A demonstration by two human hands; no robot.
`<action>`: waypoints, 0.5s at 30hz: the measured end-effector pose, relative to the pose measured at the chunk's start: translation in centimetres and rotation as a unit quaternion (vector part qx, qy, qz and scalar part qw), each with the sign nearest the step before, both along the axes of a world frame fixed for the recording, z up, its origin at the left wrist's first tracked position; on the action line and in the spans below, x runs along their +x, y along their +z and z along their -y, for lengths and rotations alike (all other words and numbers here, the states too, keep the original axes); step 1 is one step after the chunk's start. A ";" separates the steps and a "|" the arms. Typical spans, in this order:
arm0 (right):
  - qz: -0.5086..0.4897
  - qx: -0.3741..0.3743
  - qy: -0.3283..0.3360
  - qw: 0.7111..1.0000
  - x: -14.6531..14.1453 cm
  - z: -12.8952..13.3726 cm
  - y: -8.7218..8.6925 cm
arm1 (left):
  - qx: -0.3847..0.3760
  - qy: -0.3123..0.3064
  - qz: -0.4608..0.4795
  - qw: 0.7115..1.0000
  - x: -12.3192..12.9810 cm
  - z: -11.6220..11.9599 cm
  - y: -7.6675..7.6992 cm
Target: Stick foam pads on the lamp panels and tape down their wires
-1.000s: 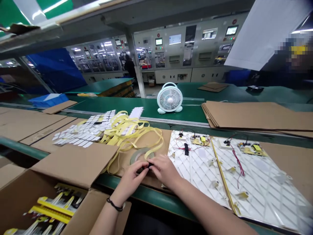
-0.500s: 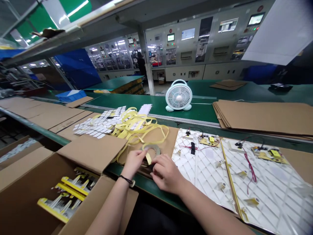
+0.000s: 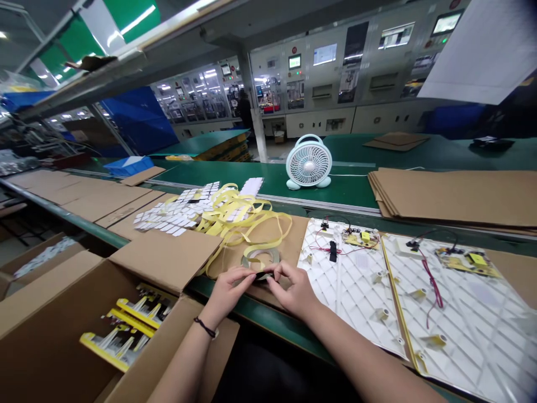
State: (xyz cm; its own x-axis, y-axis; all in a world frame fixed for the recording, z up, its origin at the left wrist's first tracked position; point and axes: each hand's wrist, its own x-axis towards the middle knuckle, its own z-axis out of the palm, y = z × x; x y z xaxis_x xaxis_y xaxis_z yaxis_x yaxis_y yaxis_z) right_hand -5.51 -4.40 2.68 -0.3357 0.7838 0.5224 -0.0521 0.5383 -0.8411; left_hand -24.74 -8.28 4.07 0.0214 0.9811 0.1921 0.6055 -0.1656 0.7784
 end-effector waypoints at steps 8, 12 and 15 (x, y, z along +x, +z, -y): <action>0.138 0.264 -0.139 0.944 0.6 -0.2 -0.3 | -0.018 0.149 0.018 0.988 0.3 -0.4 -0.9; 0.203 0.367 -0.106 0.902 0.1 1.1 -1.1 | -0.031 0.198 0.049 0.979 0.3 -1.0 -0.9; 0.215 0.382 -0.080 0.895 0.3 2.4 -1.1 | -0.022 0.246 0.052 0.968 -0.3 -1.6 -0.7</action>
